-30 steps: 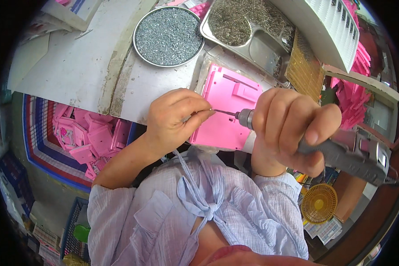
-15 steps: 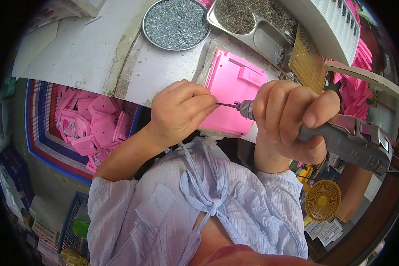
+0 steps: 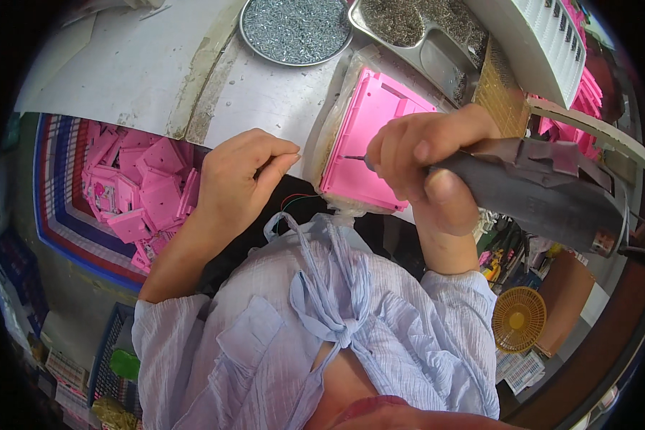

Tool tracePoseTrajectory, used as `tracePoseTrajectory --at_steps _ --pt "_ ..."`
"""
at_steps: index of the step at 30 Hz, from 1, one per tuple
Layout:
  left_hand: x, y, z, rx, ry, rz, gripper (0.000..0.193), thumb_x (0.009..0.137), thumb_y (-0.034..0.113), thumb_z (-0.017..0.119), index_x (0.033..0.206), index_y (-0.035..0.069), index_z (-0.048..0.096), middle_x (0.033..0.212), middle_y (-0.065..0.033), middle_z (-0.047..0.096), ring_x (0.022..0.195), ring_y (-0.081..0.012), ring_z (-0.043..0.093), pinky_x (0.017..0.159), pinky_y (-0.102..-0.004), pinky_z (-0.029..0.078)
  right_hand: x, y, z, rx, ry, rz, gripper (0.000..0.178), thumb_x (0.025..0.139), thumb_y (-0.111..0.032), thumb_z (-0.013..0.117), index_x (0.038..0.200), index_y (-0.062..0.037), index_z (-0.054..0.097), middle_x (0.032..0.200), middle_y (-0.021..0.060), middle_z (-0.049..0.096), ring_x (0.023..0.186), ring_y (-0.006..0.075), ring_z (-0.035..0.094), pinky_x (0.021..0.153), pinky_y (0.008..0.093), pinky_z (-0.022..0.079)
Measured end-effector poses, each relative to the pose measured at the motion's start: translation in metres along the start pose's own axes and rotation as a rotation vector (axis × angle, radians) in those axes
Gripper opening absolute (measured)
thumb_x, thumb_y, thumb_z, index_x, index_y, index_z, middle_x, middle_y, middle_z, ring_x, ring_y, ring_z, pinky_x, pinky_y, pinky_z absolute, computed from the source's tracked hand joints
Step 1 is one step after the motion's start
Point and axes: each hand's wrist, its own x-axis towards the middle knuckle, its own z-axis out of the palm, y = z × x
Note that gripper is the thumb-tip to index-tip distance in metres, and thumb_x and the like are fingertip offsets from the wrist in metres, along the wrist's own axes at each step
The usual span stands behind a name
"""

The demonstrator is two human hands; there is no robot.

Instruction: Assembling the internal mechanical and electronic components of a toy and securing the outer plastic casing.

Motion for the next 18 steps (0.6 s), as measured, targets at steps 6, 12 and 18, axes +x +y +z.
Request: tracePoseTrajectory --at_steps 6,12,18 --pt "-0.001 0.007 -0.001 0.037 -0.060 -0.177 0.017 0.084 0.009 0.078 0.080 0.002 0.064 0.071 -0.0064 0.061 0.060 -0.0169 0.056 0.056 -0.0311 0.043 0.001 0.005 0.001 -0.342 -0.175 0.122 0.020 0.092 -0.012 0.069 0.091 -0.0050 0.050 0.065 0.0063 0.053 0.057 0.0161 0.049 0.054 0.0354 0.043" --pt "0.003 -0.002 0.008 0.171 -0.014 0.155 0.032 0.080 0.024 0.082 0.076 0.006 0.056 0.068 -0.0086 0.059 0.063 -0.0308 0.059 0.057 -0.0416 0.046 -0.007 0.022 0.002 -0.279 -0.190 0.005 0.021 0.094 -0.011 0.069 0.091 -0.0033 0.051 0.065 0.0070 0.054 0.054 0.0177 0.051 0.051 0.0336 0.044" --pt "0.008 0.010 0.021 0.020 0.016 0.312 0.024 0.073 0.010 0.085 0.081 0.005 0.064 0.073 -0.0077 0.064 0.062 -0.0270 0.061 0.057 -0.0369 0.047 0.000 -0.005 0.001 0.003 -0.133 -0.125 0.026 0.098 -0.030 0.065 0.105 -0.0089 0.051 0.059 0.0014 0.051 0.046 0.0146 0.048 0.043 0.0321 0.039"
